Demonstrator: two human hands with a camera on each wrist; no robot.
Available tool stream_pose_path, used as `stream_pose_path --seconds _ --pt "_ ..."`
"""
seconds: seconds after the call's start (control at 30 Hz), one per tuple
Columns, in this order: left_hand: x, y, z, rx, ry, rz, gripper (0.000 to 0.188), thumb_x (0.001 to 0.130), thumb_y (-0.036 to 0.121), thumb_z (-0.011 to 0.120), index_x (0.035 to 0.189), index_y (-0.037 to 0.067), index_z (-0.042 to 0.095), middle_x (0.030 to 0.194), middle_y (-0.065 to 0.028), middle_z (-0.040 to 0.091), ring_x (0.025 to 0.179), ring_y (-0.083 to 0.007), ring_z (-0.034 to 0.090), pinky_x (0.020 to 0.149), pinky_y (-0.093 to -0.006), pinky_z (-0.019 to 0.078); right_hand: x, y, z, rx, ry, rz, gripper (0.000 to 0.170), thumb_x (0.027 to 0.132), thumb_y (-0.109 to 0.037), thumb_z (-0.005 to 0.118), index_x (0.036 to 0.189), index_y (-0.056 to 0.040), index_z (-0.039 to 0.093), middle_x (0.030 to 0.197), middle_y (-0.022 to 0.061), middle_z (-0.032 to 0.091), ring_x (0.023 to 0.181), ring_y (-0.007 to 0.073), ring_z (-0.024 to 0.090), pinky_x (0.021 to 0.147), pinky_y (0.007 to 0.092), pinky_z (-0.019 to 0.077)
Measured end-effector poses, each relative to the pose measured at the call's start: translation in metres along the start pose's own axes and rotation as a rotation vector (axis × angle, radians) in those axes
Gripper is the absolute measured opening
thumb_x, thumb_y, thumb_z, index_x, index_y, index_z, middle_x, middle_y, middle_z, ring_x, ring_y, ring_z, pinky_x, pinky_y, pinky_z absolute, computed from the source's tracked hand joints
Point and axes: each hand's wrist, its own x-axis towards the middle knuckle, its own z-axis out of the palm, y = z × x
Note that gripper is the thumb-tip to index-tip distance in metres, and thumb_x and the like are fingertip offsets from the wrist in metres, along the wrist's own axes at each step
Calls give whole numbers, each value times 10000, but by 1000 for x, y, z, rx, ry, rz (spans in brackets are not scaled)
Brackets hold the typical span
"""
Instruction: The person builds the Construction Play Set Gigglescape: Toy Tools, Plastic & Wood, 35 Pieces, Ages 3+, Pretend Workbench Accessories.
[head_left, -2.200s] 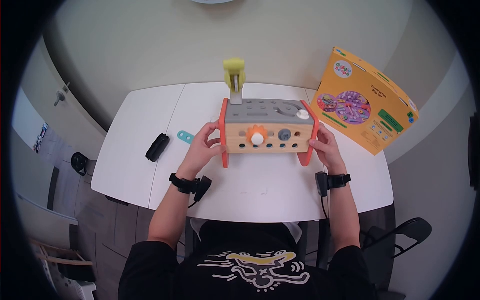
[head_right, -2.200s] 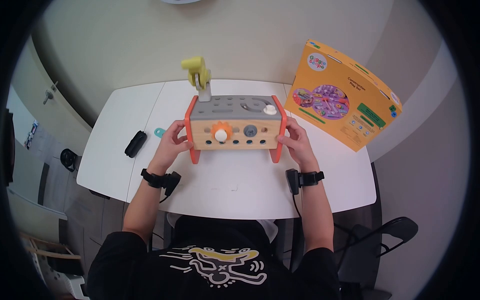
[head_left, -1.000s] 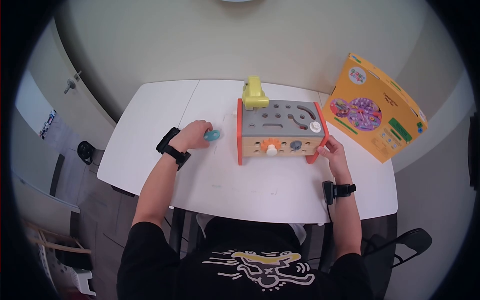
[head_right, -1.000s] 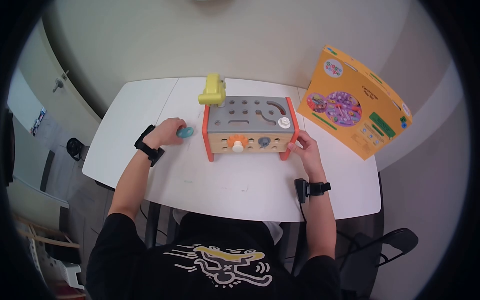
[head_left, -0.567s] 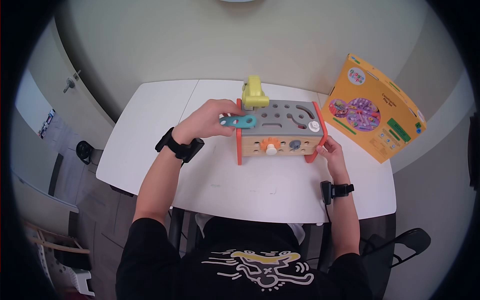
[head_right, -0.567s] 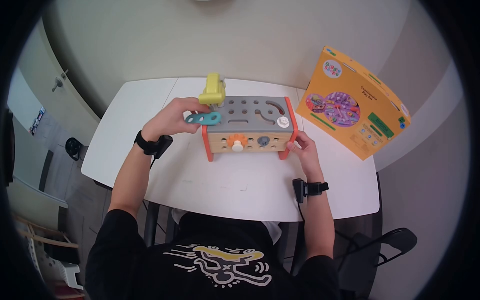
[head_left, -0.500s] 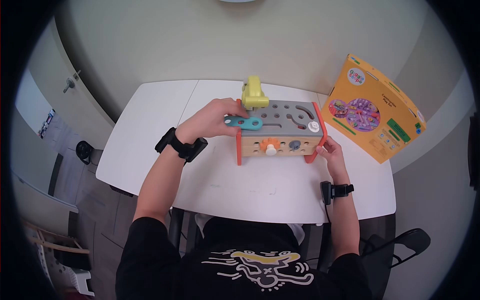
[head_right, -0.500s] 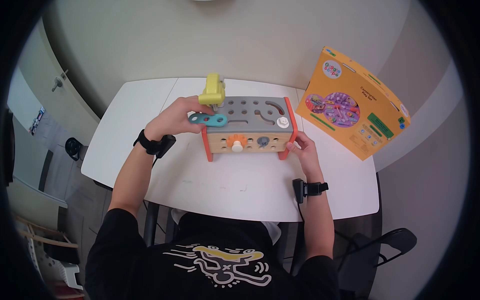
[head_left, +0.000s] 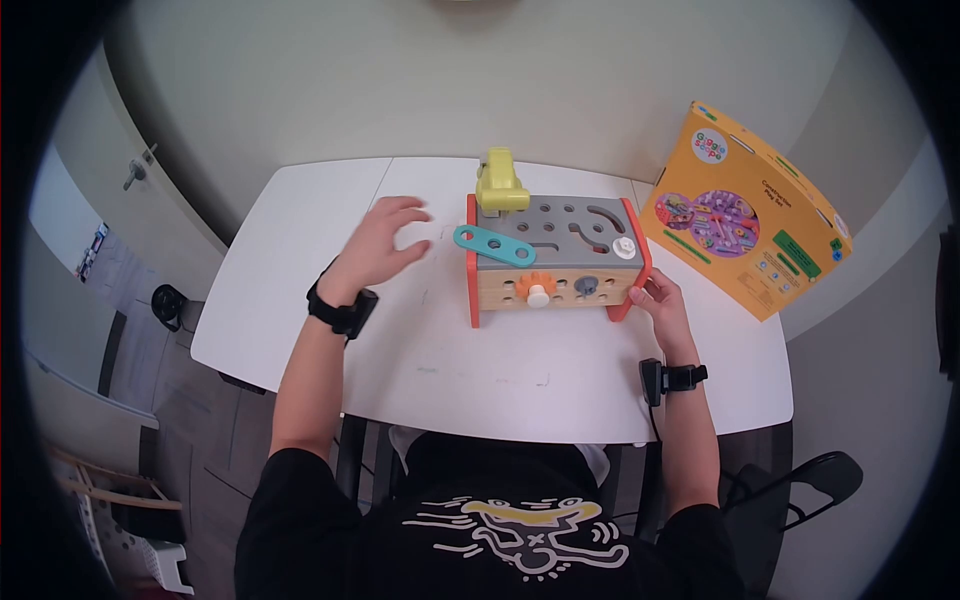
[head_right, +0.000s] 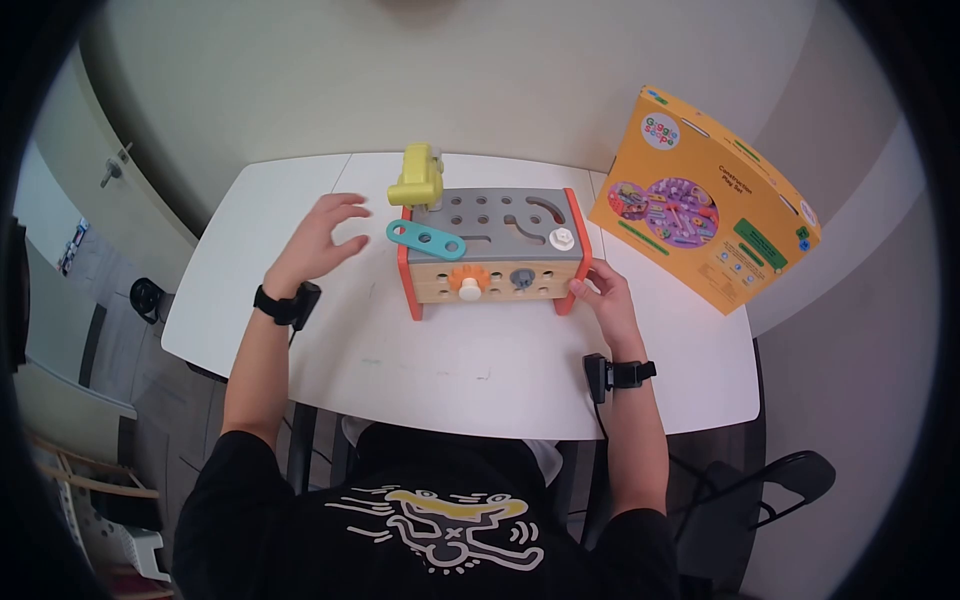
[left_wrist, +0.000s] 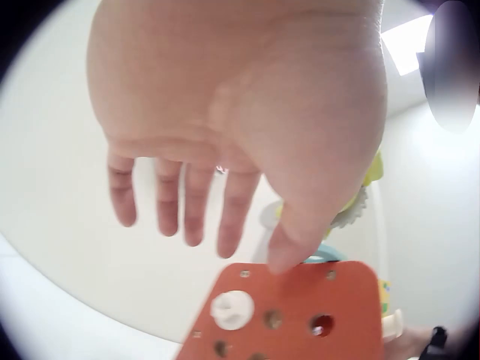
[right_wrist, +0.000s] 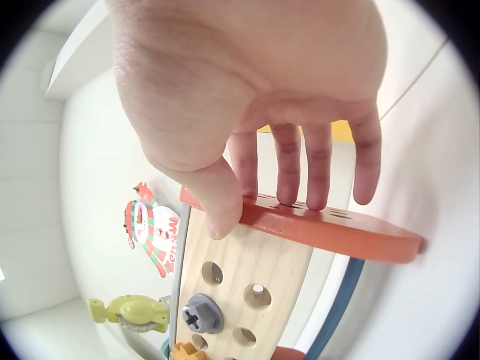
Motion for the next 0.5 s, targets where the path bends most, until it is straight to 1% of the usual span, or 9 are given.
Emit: stream_pose_path --seconds 0.03,0.1,0.13,0.2,0.23,0.3,0.33,0.47,0.5 --pt "-9 -22 0 129 3 -72 462 811 264 795 1219 83 675 1392 -144 582 1324 -327 506 1085 -447 453 0 -1 1 9 -2 0 423 933 -151 735 1314 -5 625 1189 83 708 1110 161 637 950 329 491" --pt "-34 -49 -2 426 -61 -340 649 753 336 829 1311 88 612 1387 -166 582 1315 -344 518 1058 -462 473 -2 -4 2 7 9 28 415 928 -127 735 1310 -8 626 1199 82 701 1135 173 631 968 332 490" --pt "-44 -60 -5 427 -57 -341 649 753 336 829 1311 88 612 1387 -166 582 1315 -344 518 1058 -462 473 -2 -5 2 6 20 56 407 924 -103 736 1306 -11 627 1209 81 694 1161 184 626 986 336 489" --pt "-61 -79 -12 412 -166 -589 824 681 344 851 1393 78 532 1338 -203 609 1253 -355 569 1008 -447 511 -5 -8 7 -1 31 62 442 929 -107 728 1338 -13 587 1226 85 676 1175 194 616 984 348 492" --pt "-68 -90 -16 411 -164 -588 824 681 344 851 1393 78 532 1338 -203 609 1253 -355 569 1008 -447 511 -7 -9 10 -8 43 75 478 934 -111 720 1369 -15 548 1243 90 657 1190 203 607 983 361 495" --pt "-80 -105 -21 305 -287 -701 872 659 287 839 1423 51 491 1212 -227 670 1131 -367 644 937 -436 552 -9 -11 15 -13 78 64 518 935 -123 715 1396 -22 502 1279 96 621 1196 216 597 980 372 499" --pt "-83 -103 -23 262 -277 -716 795 662 230 821 1371 13 536 1075 -233 711 998 -366 697 881 -413 576 -10 -15 21 -18 111 53 559 937 -134 709 1423 -29 455 1315 103 584 1202 229 588 978 384 502" --pt "-91 -93 -23 245 -194 -729 676 659 206 826 1259 -25 617 1003 -230 727 970 -351 712 866 -397 581 -18 -30 38 -78 187 62 616 917 -139 706 1444 -37 403 1369 116 522 1231 253 556 983 407 486" --pt "-91 -89 -24 156 -122 -709 626 662 206 827 1211 -33 644 1005 -225 729 975 -339 713 870 -389 576 -19 -27 40 -217 281 -51 606 901 -121 698 1432 -37 419 1372 125 518 1237 258 544 980 412 475"
